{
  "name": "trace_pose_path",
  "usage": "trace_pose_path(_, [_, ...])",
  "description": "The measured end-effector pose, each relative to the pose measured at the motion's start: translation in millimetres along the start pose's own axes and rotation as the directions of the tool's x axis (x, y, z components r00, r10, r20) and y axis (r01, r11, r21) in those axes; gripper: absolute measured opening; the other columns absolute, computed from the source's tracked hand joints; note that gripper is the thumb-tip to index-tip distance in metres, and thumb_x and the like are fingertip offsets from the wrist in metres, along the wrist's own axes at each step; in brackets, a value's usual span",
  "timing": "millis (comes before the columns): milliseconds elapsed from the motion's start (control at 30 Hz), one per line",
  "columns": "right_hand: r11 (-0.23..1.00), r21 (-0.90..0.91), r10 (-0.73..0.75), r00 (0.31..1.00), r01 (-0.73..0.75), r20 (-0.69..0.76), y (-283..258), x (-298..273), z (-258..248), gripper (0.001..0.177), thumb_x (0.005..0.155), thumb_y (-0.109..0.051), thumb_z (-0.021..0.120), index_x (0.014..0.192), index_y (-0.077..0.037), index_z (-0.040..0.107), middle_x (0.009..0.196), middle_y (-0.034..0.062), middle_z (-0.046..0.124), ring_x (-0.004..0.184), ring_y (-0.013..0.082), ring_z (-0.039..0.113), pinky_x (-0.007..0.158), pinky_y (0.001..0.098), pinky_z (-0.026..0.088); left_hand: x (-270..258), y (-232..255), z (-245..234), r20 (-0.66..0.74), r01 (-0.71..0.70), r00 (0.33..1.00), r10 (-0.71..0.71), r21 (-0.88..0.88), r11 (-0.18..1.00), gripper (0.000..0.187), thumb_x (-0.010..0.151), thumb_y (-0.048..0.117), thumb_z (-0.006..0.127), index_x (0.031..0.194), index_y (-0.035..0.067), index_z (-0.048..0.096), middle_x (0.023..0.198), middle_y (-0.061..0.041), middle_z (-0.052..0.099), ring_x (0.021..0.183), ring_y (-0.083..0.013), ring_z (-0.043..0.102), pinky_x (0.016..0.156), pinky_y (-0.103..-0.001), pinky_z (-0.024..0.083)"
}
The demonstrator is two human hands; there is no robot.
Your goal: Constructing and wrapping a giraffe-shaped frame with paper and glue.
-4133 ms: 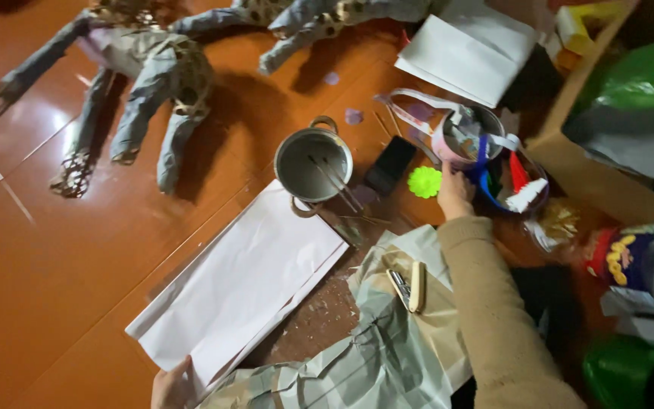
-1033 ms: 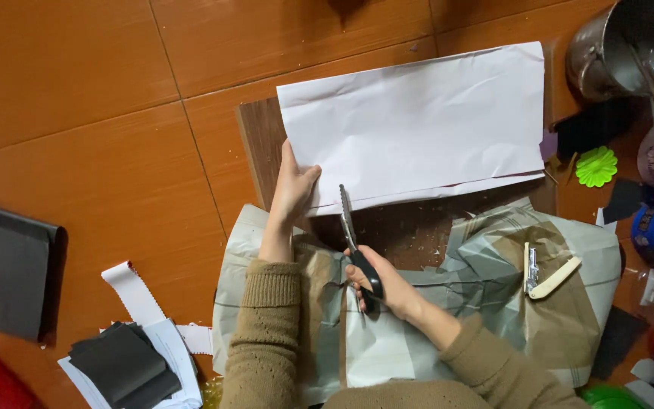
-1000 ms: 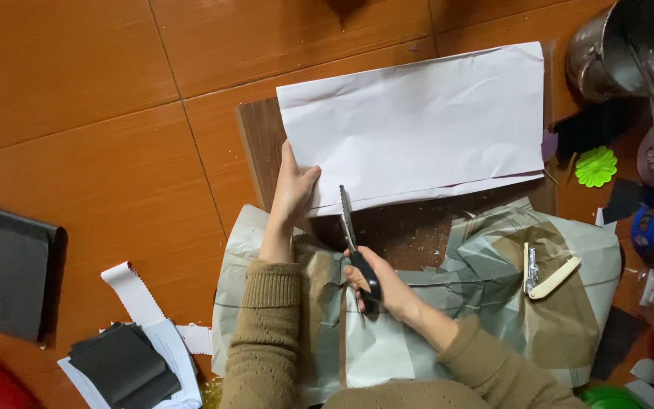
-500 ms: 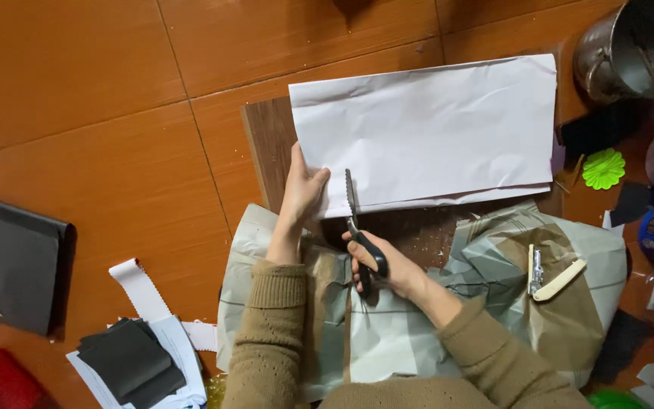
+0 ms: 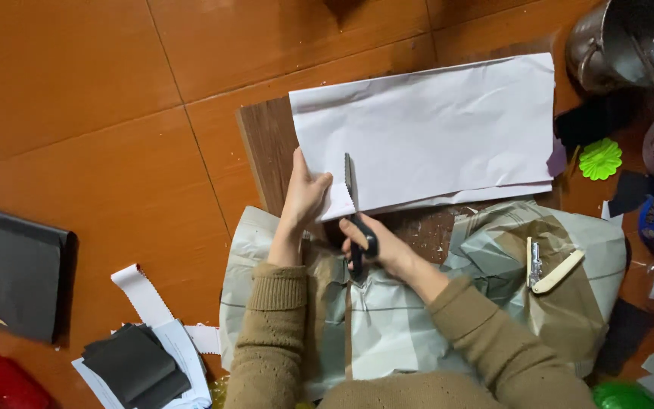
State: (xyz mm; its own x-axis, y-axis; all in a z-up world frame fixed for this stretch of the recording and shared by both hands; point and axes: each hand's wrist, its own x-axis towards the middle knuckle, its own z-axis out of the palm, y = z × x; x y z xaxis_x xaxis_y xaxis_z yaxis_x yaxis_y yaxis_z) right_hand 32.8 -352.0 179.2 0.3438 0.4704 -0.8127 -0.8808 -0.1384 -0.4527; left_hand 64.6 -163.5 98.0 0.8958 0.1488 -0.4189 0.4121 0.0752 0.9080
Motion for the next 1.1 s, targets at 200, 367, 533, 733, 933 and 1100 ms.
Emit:
trace_pose_path(200, [0.970, -0.187, -0.174, 0.981, 0.155, -0.089, 15, 5, 4, 0.042, 0.095, -0.041, 0.069, 0.107, -0.002, 0.058, 0.069, 0.0032, 0.053, 0.049, 0.0118, 0.053, 0.044, 0.0281, 0.047, 5, -7, -4, -0.018, -0.032, 0.999, 0.032, 0.023, 0.999, 0.070, 0.087, -0.008, 0.065, 0.148, 0.002, 0.033, 0.130, -0.016, 0.060, 0.119, -0.0234, 0.059, 0.102, -0.035, 0.050])
trace_pose_path(367, [0.974, -0.156, -0.167, 0.986, 0.162, -0.017, 0, 5, -12, 0.043, 0.094, -0.043, 0.069, 0.105, -0.002, 0.061, 0.072, 0.0029, 0.059, 0.056, 0.0112, 0.059, 0.048, 0.0279, 0.052, 7, 4, -7, -0.003, -0.026, 1.000, 0.026, -0.038, 0.999, 0.075, 0.085, -0.008, 0.064, 0.151, 0.004, 0.029, 0.133, -0.016, 0.057, 0.121, -0.0233, 0.057, 0.103, -0.035, 0.049])
trace_pose_path(533, [0.995, -0.020, -0.098, 0.991, 0.100, 0.085, -26, 15, -10, 0.047, 0.090, -0.049, 0.063, 0.110, -0.007, 0.060, 0.077, 0.0011, 0.067, 0.065, 0.0108, 0.069, 0.054, 0.0277, 0.059, 8, -18, -5, 0.030, -0.070, 0.997, 0.072, -0.046, 0.996, 0.076, 0.086, -0.010, 0.063, 0.153, 0.003, 0.029, 0.137, -0.018, 0.055, 0.127, -0.0246, 0.053, 0.108, -0.036, 0.045])
trace_pose_path(733, [0.953, -0.183, -0.256, 0.965, 0.243, -0.051, 7, 42, -4, 0.043, 0.095, -0.047, 0.068, 0.103, -0.006, 0.057, 0.068, 0.0004, 0.052, 0.052, 0.0107, 0.053, 0.045, 0.0266, 0.048, 9, 4, -2, -0.012, 0.009, 1.000, -0.008, 0.043, 0.999, 0.080, 0.085, -0.008, 0.064, 0.154, 0.005, 0.026, 0.134, -0.018, 0.057, 0.117, -0.0268, 0.057, 0.099, -0.036, 0.049])
trace_pose_path(933, [0.912, -0.258, -0.338, 0.941, 0.317, -0.037, -20, 41, -5, 0.035, 0.092, -0.041, 0.069, 0.099, -0.007, 0.062, 0.070, -0.0016, 0.057, 0.055, 0.0085, 0.057, 0.045, 0.0264, 0.051, 14, -5, -6, -0.037, 0.027, 0.999, -0.030, -0.081, 0.996, 0.088, 0.082, -0.010, 0.061, 0.158, 0.009, 0.021, 0.136, -0.016, 0.055, 0.114, -0.0263, 0.056, 0.095, -0.034, 0.051])
trace_pose_path(1100, [0.883, -0.196, -0.434, 0.901, 0.427, 0.012, -17, 78, -20, 0.040, 0.096, -0.042, 0.068, 0.114, -0.008, 0.056, 0.081, -0.0045, 0.056, 0.071, 0.0074, 0.051, 0.057, 0.0242, 0.044, 15, -23, -6, 0.039, -0.103, 0.994, 0.106, -0.064, 0.993, 0.088, 0.083, -0.014, 0.064, 0.158, 0.008, 0.025, 0.142, -0.016, 0.052, 0.127, -0.0230, 0.053, 0.105, -0.033, 0.047])
